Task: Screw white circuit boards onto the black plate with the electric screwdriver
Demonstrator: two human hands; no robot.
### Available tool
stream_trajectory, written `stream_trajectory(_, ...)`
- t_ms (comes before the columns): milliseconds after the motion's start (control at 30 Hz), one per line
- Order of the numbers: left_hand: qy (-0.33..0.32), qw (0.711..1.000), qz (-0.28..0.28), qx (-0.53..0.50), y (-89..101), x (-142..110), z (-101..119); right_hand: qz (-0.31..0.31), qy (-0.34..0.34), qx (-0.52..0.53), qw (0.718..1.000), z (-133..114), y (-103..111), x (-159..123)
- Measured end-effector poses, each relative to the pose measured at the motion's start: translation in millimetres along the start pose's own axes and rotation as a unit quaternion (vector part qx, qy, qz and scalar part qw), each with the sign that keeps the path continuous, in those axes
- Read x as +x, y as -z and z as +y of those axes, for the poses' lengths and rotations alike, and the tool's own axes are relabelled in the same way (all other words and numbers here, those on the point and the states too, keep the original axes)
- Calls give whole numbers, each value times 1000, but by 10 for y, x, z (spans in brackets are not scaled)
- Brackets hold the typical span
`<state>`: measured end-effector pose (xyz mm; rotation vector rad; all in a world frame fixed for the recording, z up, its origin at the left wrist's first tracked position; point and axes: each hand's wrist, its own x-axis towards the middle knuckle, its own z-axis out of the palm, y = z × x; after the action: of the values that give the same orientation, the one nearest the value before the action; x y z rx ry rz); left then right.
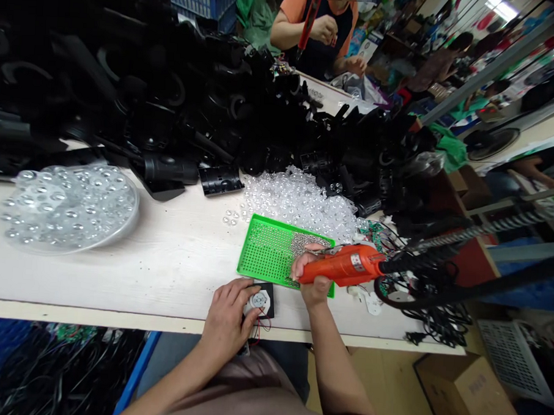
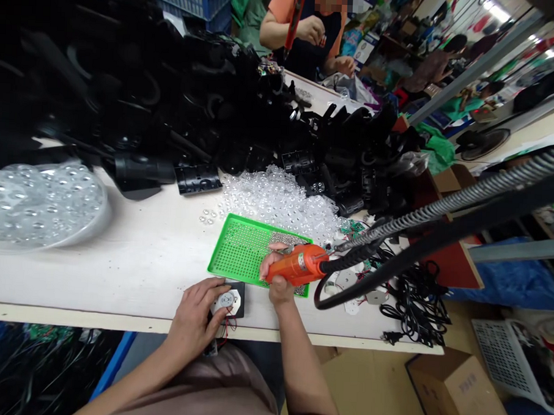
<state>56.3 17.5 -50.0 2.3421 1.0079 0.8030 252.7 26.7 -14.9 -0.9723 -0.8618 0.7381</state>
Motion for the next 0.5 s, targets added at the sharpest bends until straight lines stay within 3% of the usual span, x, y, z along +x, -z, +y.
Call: stream_trajectory(500, 5, 1000, -11, 3, -4, -7, -7, 7, -21, 4, 1000, -19, 16, 34)
